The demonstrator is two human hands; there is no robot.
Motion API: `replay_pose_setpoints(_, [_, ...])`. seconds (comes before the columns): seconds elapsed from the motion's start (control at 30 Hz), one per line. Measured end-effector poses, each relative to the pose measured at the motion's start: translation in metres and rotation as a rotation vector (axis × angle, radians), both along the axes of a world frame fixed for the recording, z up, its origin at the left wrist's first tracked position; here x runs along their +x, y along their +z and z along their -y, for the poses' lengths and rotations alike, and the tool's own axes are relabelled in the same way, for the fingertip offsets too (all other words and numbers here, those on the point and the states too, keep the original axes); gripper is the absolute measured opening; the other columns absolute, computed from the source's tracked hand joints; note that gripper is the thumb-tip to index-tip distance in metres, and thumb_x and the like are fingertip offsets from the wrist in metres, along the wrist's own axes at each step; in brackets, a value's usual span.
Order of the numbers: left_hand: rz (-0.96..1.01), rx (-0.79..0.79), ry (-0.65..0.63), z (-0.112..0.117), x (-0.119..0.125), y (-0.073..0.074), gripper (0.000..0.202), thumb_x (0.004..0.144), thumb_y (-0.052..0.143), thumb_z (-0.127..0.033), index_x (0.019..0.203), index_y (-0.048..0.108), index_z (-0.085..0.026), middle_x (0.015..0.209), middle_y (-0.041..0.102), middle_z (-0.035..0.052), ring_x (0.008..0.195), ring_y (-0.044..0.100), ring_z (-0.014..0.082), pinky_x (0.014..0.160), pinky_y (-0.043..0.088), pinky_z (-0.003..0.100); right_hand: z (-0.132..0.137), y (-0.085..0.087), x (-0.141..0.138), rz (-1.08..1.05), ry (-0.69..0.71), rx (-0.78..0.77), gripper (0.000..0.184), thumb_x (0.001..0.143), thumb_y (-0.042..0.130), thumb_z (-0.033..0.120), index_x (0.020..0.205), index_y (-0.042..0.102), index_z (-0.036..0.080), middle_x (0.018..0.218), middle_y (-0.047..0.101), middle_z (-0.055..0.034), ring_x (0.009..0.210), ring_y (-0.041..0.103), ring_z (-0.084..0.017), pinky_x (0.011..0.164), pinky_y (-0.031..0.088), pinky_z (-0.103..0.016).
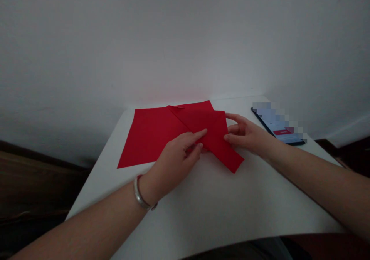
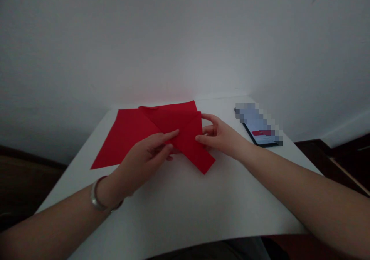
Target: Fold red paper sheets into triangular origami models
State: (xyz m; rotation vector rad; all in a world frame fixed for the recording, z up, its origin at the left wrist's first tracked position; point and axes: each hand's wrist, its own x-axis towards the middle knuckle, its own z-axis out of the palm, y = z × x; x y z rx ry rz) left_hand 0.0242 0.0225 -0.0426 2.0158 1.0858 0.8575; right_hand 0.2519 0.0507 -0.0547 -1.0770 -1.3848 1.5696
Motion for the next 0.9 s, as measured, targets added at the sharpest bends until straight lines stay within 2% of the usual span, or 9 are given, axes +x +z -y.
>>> replay_pose_setpoints(0.1, [-0.007,-0.057,0.001,0.001,0.0,0.002,0.046,0.091,0.047,-0.025,0.137,0.047,-0.02,0.09,0.066,0.0039,0.065,0.065,0.01,0.06,0.053,0.022,0.003,-0.001,-0.002,0.045,0.112,0.036,0.051,0.071,0.071,0.022,0.117,0.049,0.025,0.084,0.072,-0.0003,0.078,0.069,-0.019,0.069,0.056,-0.033])
replay_pose_setpoints(0.2, [-0.168,-0.014,-0.019,0.004,-0.003,0.006,0.052,0.093,0.045,-0.026,0.143,0.036,-0.027,0.066,0.062,-0.0042,0.049,0.057,0.0082,0.05,0.046,0.019,0.005,0.002,0.0,0.157,0.039,0.238,0.025,0.077,0.065,0.026,0.101,0.058,0.024,0.09,0.071,-0.0025,0.081,0.068,-0.019,0.072,0.056,-0.035])
replay_pose_setpoints(0.27, [-0.28,0.152,-0.067,0.006,-0.005,0.009,0.054,0.092,0.045,-0.022,0.144,0.032,-0.03,0.064,0.062,-0.0056,0.047,0.053,0.0083,0.049,0.043,0.019,0.007,0.006,0.004,0.314,-0.058,0.418,0.014,0.081,0.061,0.028,0.095,0.061,0.024,0.087,0.07,-0.0028,0.073,0.066,-0.018,0.064,0.055,-0.032])
replay_pose_setpoints(0.4, [-0.379,0.63,-0.227,0.009,-0.007,0.009,0.045,0.089,0.047,-0.015,0.133,0.046,-0.025,0.067,0.061,-0.0038,0.054,0.051,0.0109,0.054,0.04,0.024,0.009,0.012,0.01,0.675,-0.222,0.828,0.006,0.081,0.059,0.022,0.087,0.062,0.023,0.08,0.065,-0.0018,0.066,0.061,-0.015,0.058,0.05,-0.029])
replay_pose_setpoints(0.5, [-0.41,0.859,-0.24,0.01,-0.006,0.009,0.025,0.087,0.05,-0.014,0.111,0.058,-0.019,0.073,0.06,-0.0006,0.063,0.05,0.014,0.059,0.042,0.027,0.008,0.009,0.009,0.824,-0.157,1.072,0.007,0.08,0.058,0.017,0.084,0.06,0.022,0.083,0.065,-0.0031,0.072,0.06,-0.016,0.063,0.049,-0.029])
replay_pose_setpoints(0.57, [-0.387,0.931,-0.162,0.009,-0.005,0.009,0.012,0.085,0.054,-0.013,0.096,0.058,-0.017,0.078,0.06,0.002,0.071,0.051,0.0161,0.067,0.045,0.03,0.008,0.007,0.006,0.892,-0.057,1.151,0.007,0.08,0.055,0.016,0.081,0.059,0.021,0.084,0.066,-0.0043,0.077,0.061,-0.017,0.066,0.048,-0.03])
replay_pose_setpoints(0.7, [-0.361,0.926,0.026,0.007,-0.003,0.009,0.011,0.082,0.06,-0.02,0.091,0.055,-0.016,0.088,0.059,0.0066,0.085,0.052,0.0201,0.08,0.048,0.036,0.009,0.002,0.002,0.958,0.097,1.165,0.008,0.078,0.053,0.015,0.079,0.056,0.022,0.088,0.066,-0.005,0.081,0.06,-0.019,0.067,0.047,-0.03])
replay_pose_setpoints(0.77, [-0.443,0.867,0.005,0.006,-0.002,0.008,0.019,0.084,0.06,-0.025,0.1,0.057,-0.016,0.095,0.06,0.0083,0.091,0.053,0.0222,0.085,0.049,0.039,0.009,0.001,0.001,0.959,0.123,1.15,0.008,0.077,0.054,0.015,0.08,0.055,0.022,0.09,0.066,-0.005,0.082,0.06,-0.018,0.068,0.048,-0.03])
replay_pose_setpoints(0.9, [-0.622,0.738,-0.147,0.003,0.001,0.003,0.031,0.091,0.051,-0.023,0.122,0.055,-0.018,0.12,0.06,0.0094,0.106,0.055,0.0235,0.088,0.05,0.04,0.009,0.002,0.0,0.958,0.165,1.15,0.006,0.08,0.053,0.017,0.082,0.056,0.022,0.092,0.067,-0.0053,0.083,0.061,-0.018,0.07,0.048,-0.03])
